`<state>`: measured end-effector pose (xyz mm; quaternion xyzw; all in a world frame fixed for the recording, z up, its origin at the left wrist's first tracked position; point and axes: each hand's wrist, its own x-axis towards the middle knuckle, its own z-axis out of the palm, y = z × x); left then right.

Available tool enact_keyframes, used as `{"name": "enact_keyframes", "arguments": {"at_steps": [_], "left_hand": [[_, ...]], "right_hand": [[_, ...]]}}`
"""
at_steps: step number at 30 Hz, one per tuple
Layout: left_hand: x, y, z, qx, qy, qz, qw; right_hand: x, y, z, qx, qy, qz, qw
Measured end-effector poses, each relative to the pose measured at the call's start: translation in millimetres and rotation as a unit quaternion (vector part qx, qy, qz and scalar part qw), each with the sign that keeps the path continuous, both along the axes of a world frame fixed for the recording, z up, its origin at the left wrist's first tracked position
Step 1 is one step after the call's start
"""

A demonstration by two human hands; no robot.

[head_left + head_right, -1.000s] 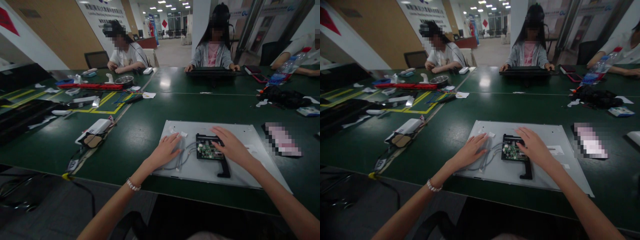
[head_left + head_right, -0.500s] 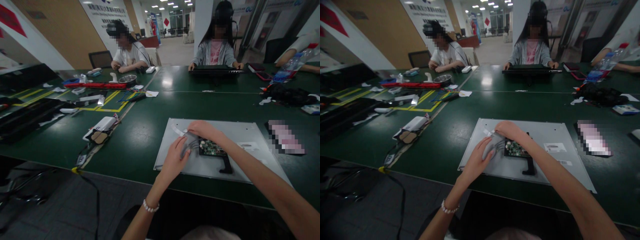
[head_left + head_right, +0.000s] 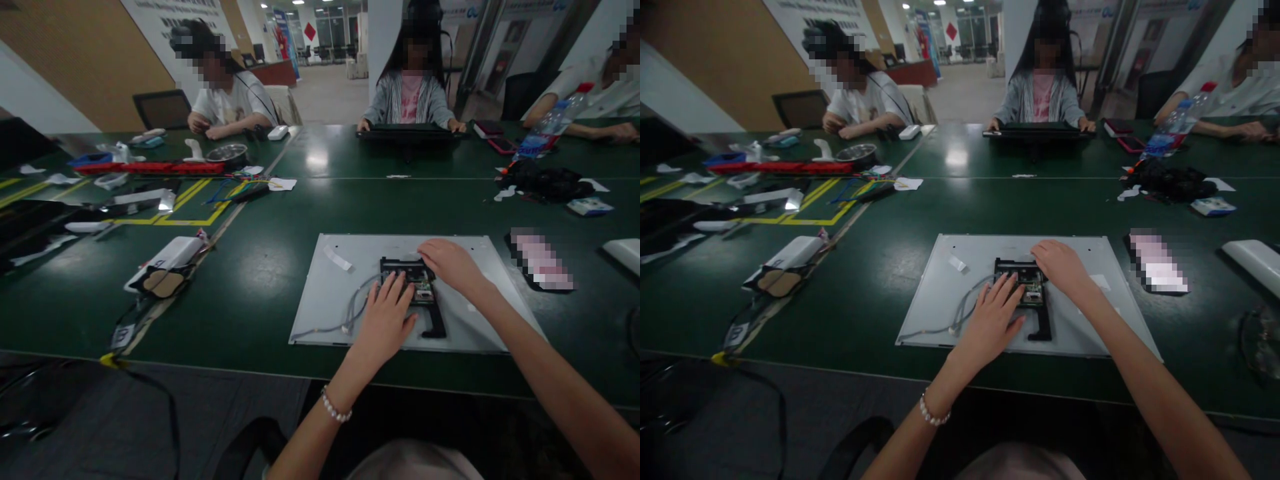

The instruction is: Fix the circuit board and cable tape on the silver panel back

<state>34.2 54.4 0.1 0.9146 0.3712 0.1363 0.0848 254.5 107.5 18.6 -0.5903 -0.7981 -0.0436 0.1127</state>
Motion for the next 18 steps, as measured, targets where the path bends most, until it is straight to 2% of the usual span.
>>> {"name": "enact_keyframes", "arguments": {"at_steps": [7, 18], "left_hand": [[-6.3, 7.3, -2.7, -0.006, 0.021, -0.031, 0.999], [-4.3, 8.4, -2.7, -0.009, 0.016, -0.029, 0.999]], "right_hand": [[-13.6, 0.4, -11.8, -0.023, -0.003, 0.004, 1.000], [-10.9, 0.2, -22.7, -0.006, 0.036, 0.014, 0.999]]}}
